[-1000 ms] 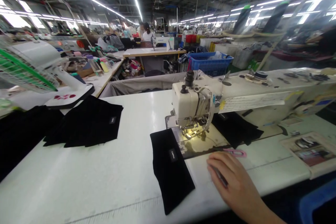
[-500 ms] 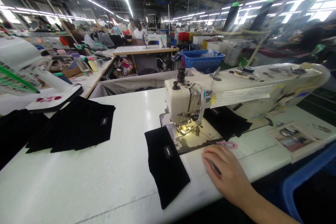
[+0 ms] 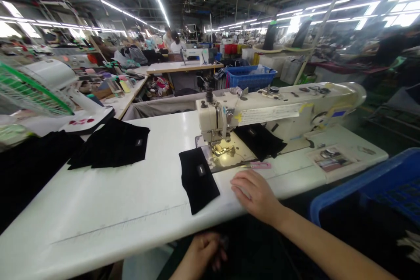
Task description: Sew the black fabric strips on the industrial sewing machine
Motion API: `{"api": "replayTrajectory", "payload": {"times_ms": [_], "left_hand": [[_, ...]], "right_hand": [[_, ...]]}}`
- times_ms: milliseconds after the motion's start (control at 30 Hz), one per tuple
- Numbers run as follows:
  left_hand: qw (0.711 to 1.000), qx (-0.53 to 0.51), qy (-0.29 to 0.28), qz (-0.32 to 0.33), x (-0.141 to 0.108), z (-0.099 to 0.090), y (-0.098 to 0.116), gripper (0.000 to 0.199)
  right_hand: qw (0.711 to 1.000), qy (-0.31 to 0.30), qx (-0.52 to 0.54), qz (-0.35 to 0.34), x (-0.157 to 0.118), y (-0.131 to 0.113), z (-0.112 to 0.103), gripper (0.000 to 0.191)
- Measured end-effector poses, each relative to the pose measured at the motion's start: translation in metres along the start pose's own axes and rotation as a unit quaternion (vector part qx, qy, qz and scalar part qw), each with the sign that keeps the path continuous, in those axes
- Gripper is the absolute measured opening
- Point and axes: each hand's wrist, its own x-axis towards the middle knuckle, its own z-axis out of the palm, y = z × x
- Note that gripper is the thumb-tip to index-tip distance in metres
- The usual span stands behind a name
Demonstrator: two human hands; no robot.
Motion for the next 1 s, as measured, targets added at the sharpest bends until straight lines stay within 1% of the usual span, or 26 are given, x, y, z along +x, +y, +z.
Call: {"api": "replayTrajectory", "payload": {"times_ms": [33, 67, 133, 167, 233, 267, 300, 367, 400, 467, 500, 533, 567, 600, 633, 667, 700, 733, 767, 800, 833, 867, 900, 933, 1000], "left_hand": [[1.0, -0.001, 0.001, 0.028, -0.01, 0.006, 0.008, 0.048], [0.998, 0.002, 0.01, 0.065, -0.02, 0.011, 0.019, 0.054], [0.988, 0.018, 0.05, 0.147, -0.034, 0.019, 0.049, 0.055], [0.981, 0.027, 0.079, 0.176, -0.038, 0.021, 0.064, 0.051], [0.973, 0.023, 0.1, 0.208, -0.041, 0.026, 0.089, 0.045], [0.972, 0.0, 0.095, 0.215, -0.04, 0.027, 0.098, 0.041], [0.973, -0.035, 0.078, 0.217, -0.039, 0.029, 0.103, 0.038], [0.971, -0.097, 0.035, 0.215, -0.035, 0.032, 0.109, 0.036], [0.97, -0.108, 0.021, 0.215, -0.033, 0.033, 0.11, 0.037], [0.972, -0.082, 0.016, 0.218, -0.03, 0.033, 0.112, 0.038], [0.973, -0.053, 0.024, 0.222, -0.028, 0.033, 0.113, 0.037], [0.972, -0.017, 0.039, 0.231, -0.025, 0.032, 0.115, 0.036], [0.967, 0.032, 0.057, 0.247, -0.022, 0.031, 0.117, 0.033], [0.954, 0.099, 0.078, 0.272, -0.019, 0.029, 0.119, 0.031], [0.931, 0.182, 0.101, 0.3, -0.016, 0.028, 0.122, 0.028], [0.897, 0.272, 0.124, 0.326, -0.013, 0.027, 0.125, 0.024], [0.857, 0.357, 0.14, 0.345, -0.01, 0.026, 0.129, 0.021], [0.82, 0.424, 0.15, 0.355, -0.007, 0.025, 0.132, 0.019], [0.796, 0.465, 0.151, 0.357, -0.004, 0.024, 0.135, 0.017], [0.786, 0.483, 0.15, 0.356, 0.0, 0.023, 0.137, 0.015], [0.787, 0.485, 0.148, 0.353, 0.004, 0.021, 0.138, 0.015], [0.791, 0.479, 0.152, 0.35, 0.009, 0.018, 0.139, 0.016], [0.793, 0.473, 0.168, 0.344, 0.015, 0.015, 0.139, 0.018], [0.791, 0.476, 0.191, 0.333, 0.022, 0.011, 0.138, 0.02], [0.776, 0.512, 0.233, 0.285, 0.038, 0.004, 0.135, 0.02]], "right_hand": [[0.999, -0.03, 0.038, 0.008, -0.001, -0.009, -0.005, 0.014], [0.995, -0.061, 0.075, 0.021, -0.002, -0.019, -0.01, 0.023], [0.985, -0.105, 0.133, 0.042, -0.003, -0.039, -0.02, 0.041], [0.982, -0.111, 0.149, 0.046, -0.004, -0.048, -0.025, 0.042], [0.982, -0.094, 0.158, 0.046, -0.005, -0.059, -0.033, 0.034], [0.985, -0.076, 0.151, 0.045, -0.007, -0.061, -0.036, 0.028], [0.988, -0.055, 0.141, 0.044, -0.009, -0.061, -0.038, 0.025], [0.992, -0.011, 0.116, 0.039, -0.014, -0.058, -0.04, 0.028], [0.993, 0.009, 0.107, 0.039, -0.016, -0.055, -0.041, 0.031], [0.992, 0.036, 0.112, 0.052, -0.02, -0.05, -0.042, 0.032], [0.987, 0.039, 0.136, 0.072, -0.02, -0.048, -0.042, 0.033], [0.977, 0.037, 0.183, 0.105, -0.02, -0.047, -0.041, 0.037], [0.954, 0.032, 0.253, 0.154, -0.019, -0.048, -0.04, 0.042], [0.913, 0.025, 0.344, 0.217, -0.017, -0.048, -0.038, 0.047], [0.851, 0.017, 0.442, 0.283, -0.015, -0.05, -0.035, 0.052], [0.774, 0.011, 0.533, 0.341, -0.013, -0.052, -0.032, 0.056], [0.696, 0.011, 0.606, 0.384, -0.01, -0.053, -0.029, 0.058], [0.631, 0.015, 0.657, 0.413, -0.008, -0.054, -0.025, 0.058], [0.585, 0.025, 0.689, 0.428, -0.007, -0.055, -0.021, 0.055], [0.558, 0.044, 0.704, 0.436, -0.006, -0.054, -0.018, 0.048], [0.544, 0.068, 0.709, 0.443, -0.005, -0.052, -0.015, 0.042], [0.54, 0.098, 0.706, 0.447, -0.005, -0.048, -0.013, 0.036], [0.545, 0.131, 0.697, 0.448, -0.005, -0.043, -0.012, 0.034], [0.549, 0.164, 0.685, 0.45, -0.005, -0.037, -0.012, 0.036], [0.565, 0.227, 0.657, 0.445, -0.006, -0.025, -0.014, 0.044]]}}
